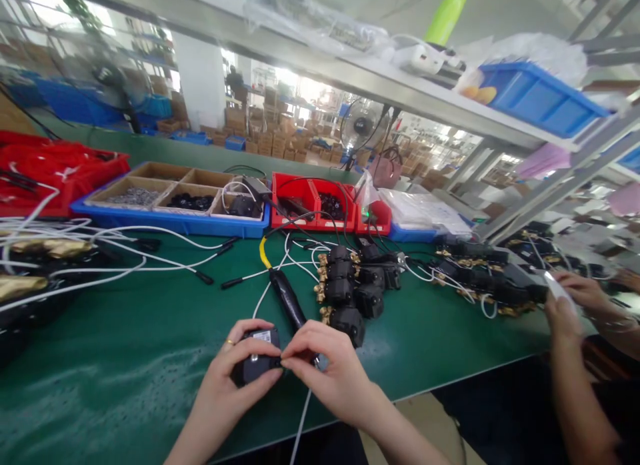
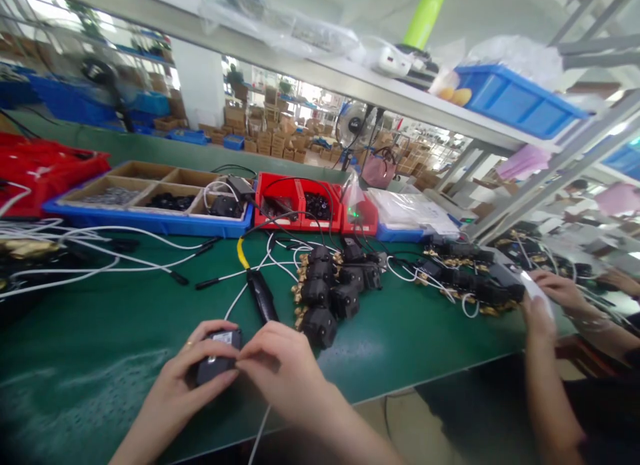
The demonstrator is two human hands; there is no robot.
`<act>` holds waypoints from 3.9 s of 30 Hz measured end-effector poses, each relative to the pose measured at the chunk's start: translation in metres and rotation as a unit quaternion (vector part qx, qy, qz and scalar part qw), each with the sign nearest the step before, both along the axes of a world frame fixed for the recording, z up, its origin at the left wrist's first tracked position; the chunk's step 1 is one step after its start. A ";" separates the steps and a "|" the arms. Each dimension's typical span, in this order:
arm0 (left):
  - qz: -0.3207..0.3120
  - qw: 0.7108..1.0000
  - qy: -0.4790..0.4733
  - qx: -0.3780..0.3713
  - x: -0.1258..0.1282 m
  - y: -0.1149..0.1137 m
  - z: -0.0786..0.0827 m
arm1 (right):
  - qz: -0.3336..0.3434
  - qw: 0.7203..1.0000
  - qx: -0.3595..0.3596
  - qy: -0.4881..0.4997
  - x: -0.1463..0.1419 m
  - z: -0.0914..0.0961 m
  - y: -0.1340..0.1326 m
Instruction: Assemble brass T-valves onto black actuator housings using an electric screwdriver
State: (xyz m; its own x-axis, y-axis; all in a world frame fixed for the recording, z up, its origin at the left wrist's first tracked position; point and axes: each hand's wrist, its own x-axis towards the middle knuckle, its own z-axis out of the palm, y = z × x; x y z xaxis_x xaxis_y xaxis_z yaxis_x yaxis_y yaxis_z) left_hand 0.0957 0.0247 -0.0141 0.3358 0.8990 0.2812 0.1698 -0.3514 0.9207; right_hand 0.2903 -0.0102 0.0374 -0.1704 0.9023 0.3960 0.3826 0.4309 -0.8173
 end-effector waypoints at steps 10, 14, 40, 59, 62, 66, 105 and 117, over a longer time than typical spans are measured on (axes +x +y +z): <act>0.004 1.000 0.003 0.021 -0.001 0.002 0.002 | 0.014 0.991 0.111 -0.073 -0.003 -0.006 0.002; -0.017 1.000 0.013 -0.002 -0.002 0.002 0.004 | 0.032 0.987 0.127 -0.097 0.000 -0.006 0.005; 0.004 1.000 0.002 -0.001 0.003 0.002 0.004 | 0.052 0.988 0.049 -0.135 0.002 0.012 0.007; 0.000 1.000 0.019 0.021 0.000 0.001 0.003 | -0.024 0.993 0.083 -0.079 0.000 0.006 0.004; -0.006 0.998 0.026 0.049 -0.003 -0.004 0.001 | -0.038 0.997 0.056 -0.040 0.004 0.010 0.001; -0.013 0.995 0.023 0.092 -0.003 -0.011 0.002 | -0.027 0.998 0.059 -0.018 0.006 0.013 -0.006; -0.040 0.991 0.017 0.126 -0.002 -0.013 0.014 | 0.033 0.989 0.120 -0.083 -0.004 -0.003 -0.023; -0.055 0.989 0.029 0.136 -0.003 -0.012 0.011 | 0.004 0.991 0.108 -0.077 -0.004 0.003 -0.023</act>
